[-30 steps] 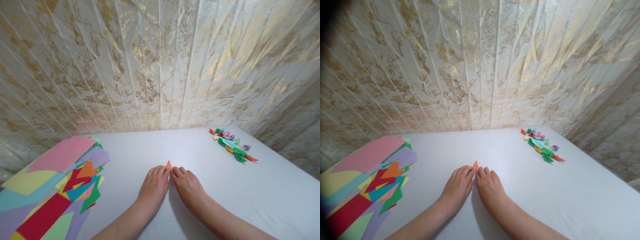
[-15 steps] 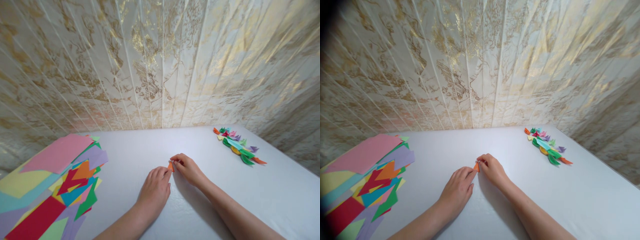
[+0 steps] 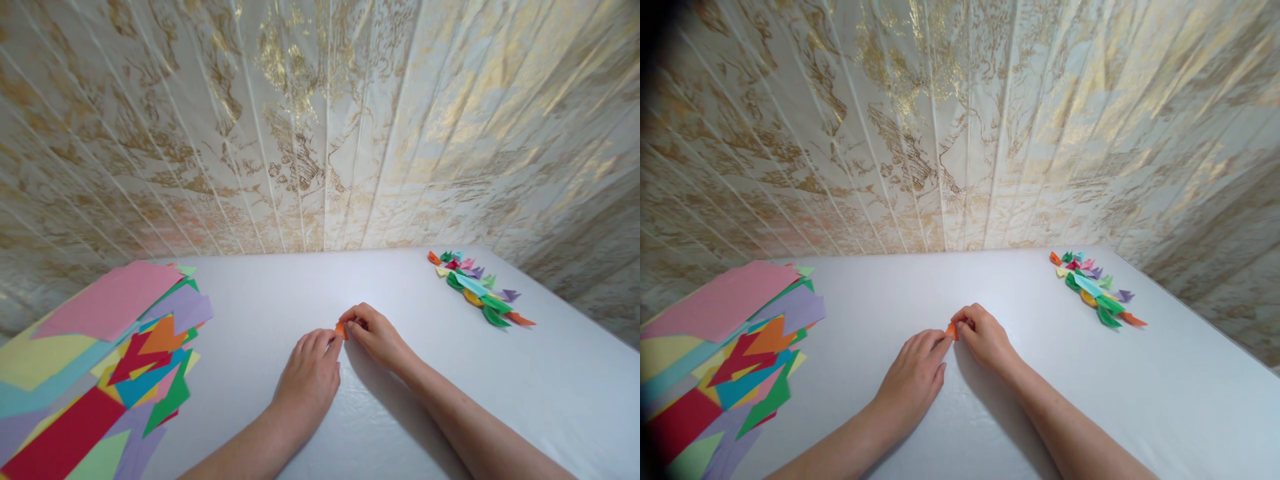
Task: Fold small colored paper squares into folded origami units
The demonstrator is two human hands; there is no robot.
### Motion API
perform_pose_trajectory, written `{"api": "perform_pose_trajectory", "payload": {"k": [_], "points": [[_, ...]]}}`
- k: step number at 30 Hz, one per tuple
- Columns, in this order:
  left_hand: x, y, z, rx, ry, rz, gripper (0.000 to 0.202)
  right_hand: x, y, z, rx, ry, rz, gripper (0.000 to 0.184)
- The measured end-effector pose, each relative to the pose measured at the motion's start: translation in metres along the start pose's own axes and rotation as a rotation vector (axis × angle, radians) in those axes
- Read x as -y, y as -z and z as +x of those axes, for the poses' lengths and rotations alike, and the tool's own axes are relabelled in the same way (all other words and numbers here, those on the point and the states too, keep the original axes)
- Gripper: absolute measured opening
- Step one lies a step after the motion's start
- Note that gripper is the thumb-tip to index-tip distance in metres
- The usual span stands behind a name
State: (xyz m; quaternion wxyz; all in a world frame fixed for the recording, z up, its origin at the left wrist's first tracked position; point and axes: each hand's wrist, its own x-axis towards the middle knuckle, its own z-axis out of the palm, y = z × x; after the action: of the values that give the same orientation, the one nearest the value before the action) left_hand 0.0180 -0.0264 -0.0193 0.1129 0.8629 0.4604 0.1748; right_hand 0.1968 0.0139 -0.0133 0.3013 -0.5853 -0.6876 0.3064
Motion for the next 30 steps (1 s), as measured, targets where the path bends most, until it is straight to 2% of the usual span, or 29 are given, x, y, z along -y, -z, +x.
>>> {"api": "perform_pose_trajectory", "payload": {"k": [11,22,30], "points": [[0.004,-0.005,0.0,-0.02,-0.036,0.02,0.051,0.007,-0.001,0.002,0.026,0.043,-0.122,0.016],[0.001,0.001,0.0,0.001,0.004,-0.025,0.049,0.01,-0.001,-0.006,0.023,0.072,-0.122,0.016],[0.002,0.007,0.0,0.006,-0.036,-0.02,0.044,0.012,0.0,-0.01,0.018,0.088,-0.126,0.015]]}}
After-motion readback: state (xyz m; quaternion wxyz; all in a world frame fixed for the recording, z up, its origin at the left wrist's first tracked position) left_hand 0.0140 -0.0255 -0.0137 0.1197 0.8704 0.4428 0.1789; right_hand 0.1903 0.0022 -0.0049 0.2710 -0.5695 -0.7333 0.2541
